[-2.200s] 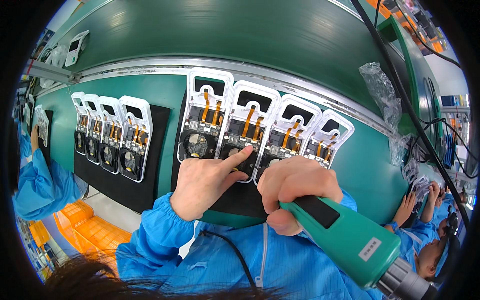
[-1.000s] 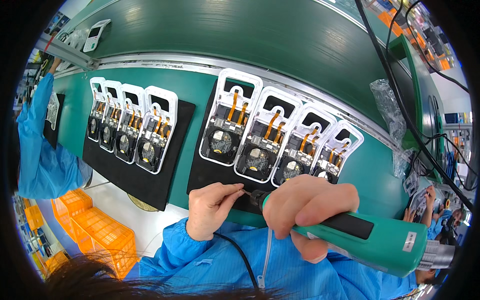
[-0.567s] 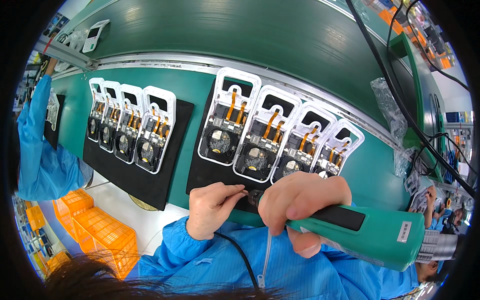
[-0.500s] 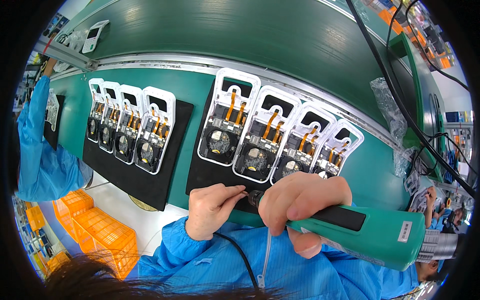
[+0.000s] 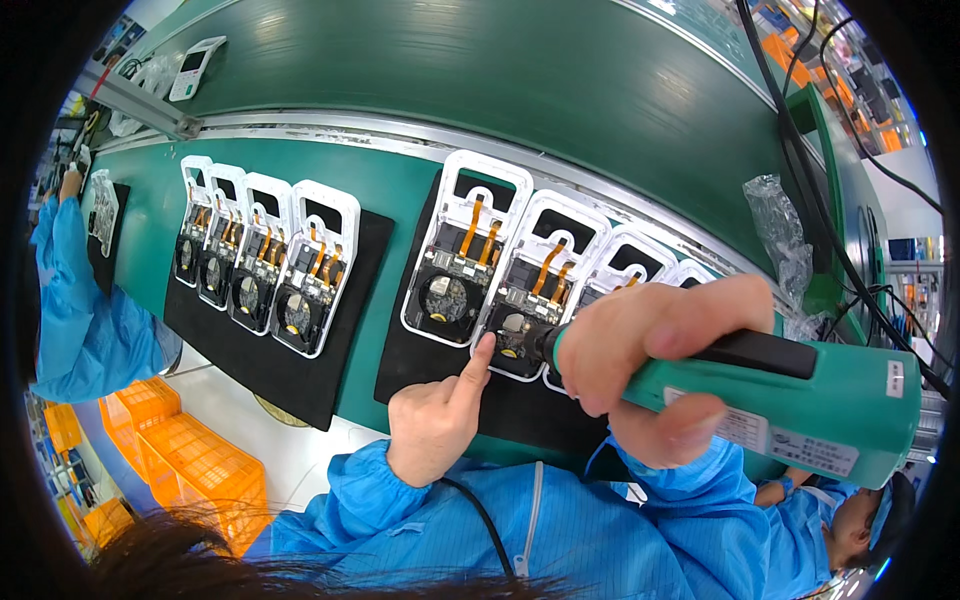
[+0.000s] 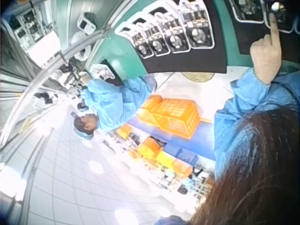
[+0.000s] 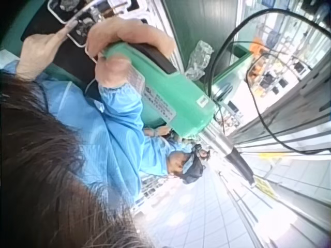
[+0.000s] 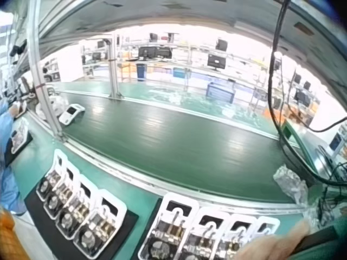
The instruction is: The person fastens electronic components onto circuit boards using an electric screwdriver. The circuit boards are held in a plastic tray.
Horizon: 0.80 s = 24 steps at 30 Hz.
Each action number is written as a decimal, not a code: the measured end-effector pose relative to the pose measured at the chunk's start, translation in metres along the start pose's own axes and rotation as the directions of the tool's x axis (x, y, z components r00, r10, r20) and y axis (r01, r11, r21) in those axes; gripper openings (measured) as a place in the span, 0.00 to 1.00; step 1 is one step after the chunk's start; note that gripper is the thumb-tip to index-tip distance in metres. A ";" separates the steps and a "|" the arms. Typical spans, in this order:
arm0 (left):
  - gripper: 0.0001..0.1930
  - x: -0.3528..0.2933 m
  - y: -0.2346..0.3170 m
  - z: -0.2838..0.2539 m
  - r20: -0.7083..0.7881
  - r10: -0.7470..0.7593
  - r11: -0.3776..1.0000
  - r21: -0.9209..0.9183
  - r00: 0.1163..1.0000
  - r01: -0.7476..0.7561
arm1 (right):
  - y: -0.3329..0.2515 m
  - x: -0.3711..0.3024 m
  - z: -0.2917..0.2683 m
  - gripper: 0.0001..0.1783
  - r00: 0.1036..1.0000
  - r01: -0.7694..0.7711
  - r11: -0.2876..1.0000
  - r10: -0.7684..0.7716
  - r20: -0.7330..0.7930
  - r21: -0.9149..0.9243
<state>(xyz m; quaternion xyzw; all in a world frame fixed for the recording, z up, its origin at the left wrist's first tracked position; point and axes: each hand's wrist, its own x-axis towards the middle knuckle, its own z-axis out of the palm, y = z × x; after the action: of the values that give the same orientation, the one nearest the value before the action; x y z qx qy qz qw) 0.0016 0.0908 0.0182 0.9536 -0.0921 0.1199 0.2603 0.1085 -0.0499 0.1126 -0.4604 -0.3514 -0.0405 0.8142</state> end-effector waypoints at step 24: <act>0.30 0.010 0.012 -0.011 0.216 -0.010 0.971 0.236 0.976 -0.043 | 0.024 -0.004 0.015 0.23 0.982 -0.176 0.942 0.188 0.015 -0.287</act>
<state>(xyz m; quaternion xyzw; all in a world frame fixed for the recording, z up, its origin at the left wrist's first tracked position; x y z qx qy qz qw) 0.0067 0.0855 0.0362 0.9846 -0.1126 0.0283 0.1310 0.1069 -0.0252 0.0982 -0.6039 -0.3151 -0.0055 0.7321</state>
